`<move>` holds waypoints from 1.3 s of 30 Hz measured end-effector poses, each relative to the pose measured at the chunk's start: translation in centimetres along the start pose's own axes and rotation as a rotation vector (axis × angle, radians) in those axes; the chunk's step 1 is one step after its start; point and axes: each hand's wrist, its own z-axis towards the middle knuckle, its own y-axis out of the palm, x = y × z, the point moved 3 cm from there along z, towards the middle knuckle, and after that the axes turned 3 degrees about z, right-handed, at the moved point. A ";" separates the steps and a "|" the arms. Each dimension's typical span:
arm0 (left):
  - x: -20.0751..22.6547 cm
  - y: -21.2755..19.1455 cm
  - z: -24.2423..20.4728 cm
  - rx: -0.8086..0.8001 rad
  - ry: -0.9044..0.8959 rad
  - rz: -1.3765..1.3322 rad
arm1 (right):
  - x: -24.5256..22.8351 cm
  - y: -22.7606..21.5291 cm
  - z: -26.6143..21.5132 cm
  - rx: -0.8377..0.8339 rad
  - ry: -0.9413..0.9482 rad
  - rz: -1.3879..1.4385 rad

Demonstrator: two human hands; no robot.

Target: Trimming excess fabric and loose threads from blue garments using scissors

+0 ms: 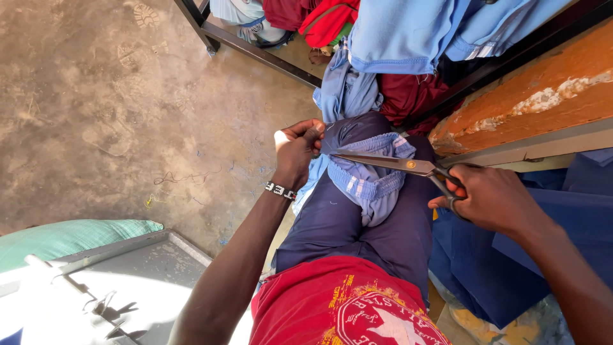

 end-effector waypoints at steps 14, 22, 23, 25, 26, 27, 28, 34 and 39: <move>-3.5 -1.5 2.2 0.064 -0.027 0.019 | 1.4 2.9 -0.1 0.095 -0.064 -0.070; -0.6 -2.5 2.4 0.204 0.184 1.017 | 3.5 0.2 -3.1 0.052 0.217 0.087; 0.0 -0.6 1.7 0.015 0.370 0.880 | 3.9 0.6 -3.3 0.044 0.231 0.072; 0.4 2.0 0.5 -0.181 0.543 0.729 | 4.4 1.1 -3.8 0.034 0.251 0.057; 0.3 3.2 0.0 -0.337 0.596 0.811 | 4.3 1.3 -4.0 0.037 0.235 0.074; 0.0 4.3 -0.6 -0.495 0.647 0.891 | 4.2 1.5 -4.3 0.040 0.218 0.092; -1.1 4.4 -0.5 -0.498 0.650 0.891 | 4.3 1.8 -4.3 0.042 0.221 0.092; -3.8 5.3 -0.2 -0.578 0.774 1.009 | 4.6 2.7 -4.7 0.032 0.224 0.086; -5.6 4.7 2.5 -0.500 0.622 1.020 | 4.6 2.7 -4.8 -0.008 0.254 0.112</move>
